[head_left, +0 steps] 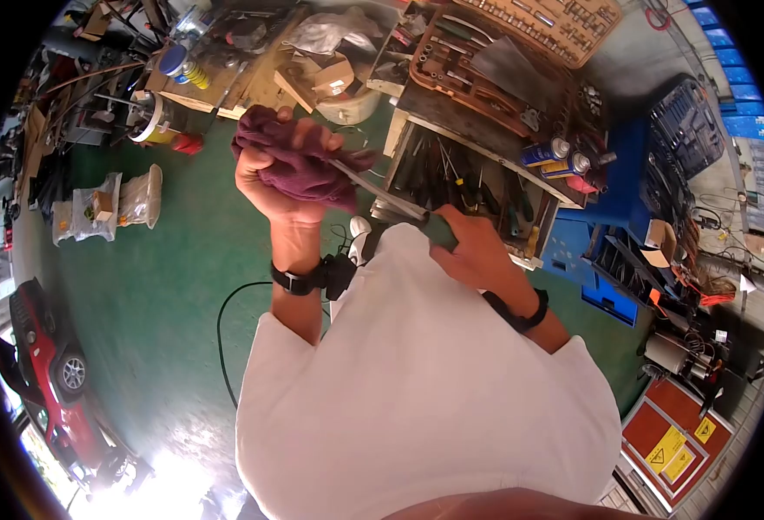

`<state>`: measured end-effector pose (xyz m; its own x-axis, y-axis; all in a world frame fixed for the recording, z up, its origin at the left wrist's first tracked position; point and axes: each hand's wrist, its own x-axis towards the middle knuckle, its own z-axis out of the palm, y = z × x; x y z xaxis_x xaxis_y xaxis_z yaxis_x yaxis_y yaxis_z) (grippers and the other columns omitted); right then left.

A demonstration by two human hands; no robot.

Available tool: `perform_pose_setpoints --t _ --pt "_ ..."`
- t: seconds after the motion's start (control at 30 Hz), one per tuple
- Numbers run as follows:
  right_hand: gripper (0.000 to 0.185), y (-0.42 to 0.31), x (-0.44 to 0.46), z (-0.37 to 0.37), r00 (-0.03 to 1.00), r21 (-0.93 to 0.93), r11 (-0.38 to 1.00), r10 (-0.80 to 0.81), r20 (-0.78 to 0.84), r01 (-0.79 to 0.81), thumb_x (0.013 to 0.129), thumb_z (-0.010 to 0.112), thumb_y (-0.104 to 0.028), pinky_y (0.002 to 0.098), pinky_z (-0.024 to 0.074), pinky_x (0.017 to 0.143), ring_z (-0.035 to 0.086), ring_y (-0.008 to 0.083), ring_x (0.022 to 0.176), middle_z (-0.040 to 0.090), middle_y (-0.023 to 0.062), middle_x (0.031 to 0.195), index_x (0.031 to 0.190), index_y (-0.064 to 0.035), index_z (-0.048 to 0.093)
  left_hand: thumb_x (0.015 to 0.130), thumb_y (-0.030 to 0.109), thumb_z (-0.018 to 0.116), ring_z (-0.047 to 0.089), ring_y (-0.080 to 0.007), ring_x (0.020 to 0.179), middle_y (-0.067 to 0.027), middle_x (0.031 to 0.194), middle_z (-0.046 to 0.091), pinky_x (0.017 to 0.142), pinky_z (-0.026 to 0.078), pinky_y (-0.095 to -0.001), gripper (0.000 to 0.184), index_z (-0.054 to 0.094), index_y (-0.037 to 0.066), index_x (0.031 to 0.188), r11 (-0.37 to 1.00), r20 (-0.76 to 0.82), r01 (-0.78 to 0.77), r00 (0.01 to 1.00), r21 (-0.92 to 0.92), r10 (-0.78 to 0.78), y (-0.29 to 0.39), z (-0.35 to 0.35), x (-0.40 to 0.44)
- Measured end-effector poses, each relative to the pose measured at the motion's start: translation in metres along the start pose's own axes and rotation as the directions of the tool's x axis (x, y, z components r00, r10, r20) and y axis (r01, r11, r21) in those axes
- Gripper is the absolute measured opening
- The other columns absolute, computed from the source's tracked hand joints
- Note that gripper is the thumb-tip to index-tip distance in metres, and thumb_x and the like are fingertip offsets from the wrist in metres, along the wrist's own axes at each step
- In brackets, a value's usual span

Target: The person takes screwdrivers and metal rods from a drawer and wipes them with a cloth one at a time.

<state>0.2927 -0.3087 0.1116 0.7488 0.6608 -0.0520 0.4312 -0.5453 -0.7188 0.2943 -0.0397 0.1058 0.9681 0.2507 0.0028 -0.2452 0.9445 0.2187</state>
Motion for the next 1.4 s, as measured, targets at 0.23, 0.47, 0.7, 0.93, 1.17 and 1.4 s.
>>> perform_pose_setpoints --t 0.23,0.47,0.7,0.93,1.17,1.4 --pt "0.029 -0.001 0.011 -0.001 0.967 0.254 0.951 0.12 0.223 -0.177 0.074 0.065 -0.012 0.0407 0.0476 0.059 0.061 0.038 0.063 0.059 0.0198 0.071 0.099 0.0 0.057 0.069 0.025 0.057 0.05 -0.0273 0.07 -0.0103 0.085 0.057 0.078 0.042 -0.0461 0.041 0.054 0.007 0.105 0.999 -0.018 -0.008 1.0 -0.053 0.007 0.005 -0.017 0.004" --pt "0.028 0.0 0.025 0.002 0.942 0.382 0.895 0.109 0.317 -0.232 0.076 0.066 -0.012 0.0339 0.0433 0.058 0.051 0.0221 0.058 0.054 0.0141 0.069 0.1 -0.0005 0.057 0.072 0.025 0.057 0.053 -0.0254 0.071 -0.0077 0.096 0.059 0.077 0.042 -0.0478 0.039 0.057 0.011 0.108 0.999 0.017 -0.037 0.999 0.003 0.037 0.024 -0.024 0.019" --pt "0.04 -0.006 0.031 0.001 0.926 0.34 0.92 0.061 0.372 -0.197 0.073 0.064 -0.012 0.0377 0.0484 0.064 0.061 0.035 0.068 0.061 0.0219 0.082 0.11 0.0016 0.058 0.072 0.028 0.063 0.043 -0.0179 0.067 -0.0048 0.076 0.049 0.079 0.034 -0.0342 0.047 0.048 0.0 0.105 0.991 -0.052 -0.123 0.991 0.055 0.126 0.031 -0.027 0.009" --pt "0.034 0.0 0.027 0.005 0.964 0.282 0.959 -0.101 0.244 0.029 0.074 0.066 -0.012 0.0346 0.0465 0.06 0.056 0.0247 0.06 0.058 0.0156 0.074 0.105 0.0001 0.058 0.075 0.022 0.062 0.051 -0.0164 0.073 -0.0053 0.103 0.058 0.073 0.039 -0.0397 0.038 0.059 0.014 0.112 0.97 0.154 -0.237 0.962 0.048 0.227 0.066 -0.039 0.001" --pt "0.031 0.064 -0.017 -0.008 0.93 0.3 0.905 0.211 0.302 -0.303 0.072 0.065 -0.01 0.0381 0.0476 0.067 0.058 0.0286 0.069 0.058 0.0165 0.075 0.1 0.002 0.057 0.07 0.029 0.059 0.06 -0.0307 0.086 -0.0133 0.085 0.064 0.093 0.043 -0.0455 0.027 0.062 0.006 0.084 0.684 0.063 -0.703 0.704 0.194 0.707 0.212 -0.06 -0.055" --pt "0.026 0.056 -0.001 -0.007 0.906 0.498 0.759 0.375 0.194 -0.421 0.074 0.065 -0.01 0.0336 0.0448 0.058 0.052 0.0209 0.059 0.054 0.0139 0.072 0.095 0.0029 0.056 0.082 0.03 0.052 0.063 -0.0381 0.103 -0.0199 0.108 0.063 0.086 0.055 -0.0515 0.039 0.057 0.003 0.11 0.536 0.065 -0.638 0.675 0.553 0.735 0.126 -0.049 -0.037"
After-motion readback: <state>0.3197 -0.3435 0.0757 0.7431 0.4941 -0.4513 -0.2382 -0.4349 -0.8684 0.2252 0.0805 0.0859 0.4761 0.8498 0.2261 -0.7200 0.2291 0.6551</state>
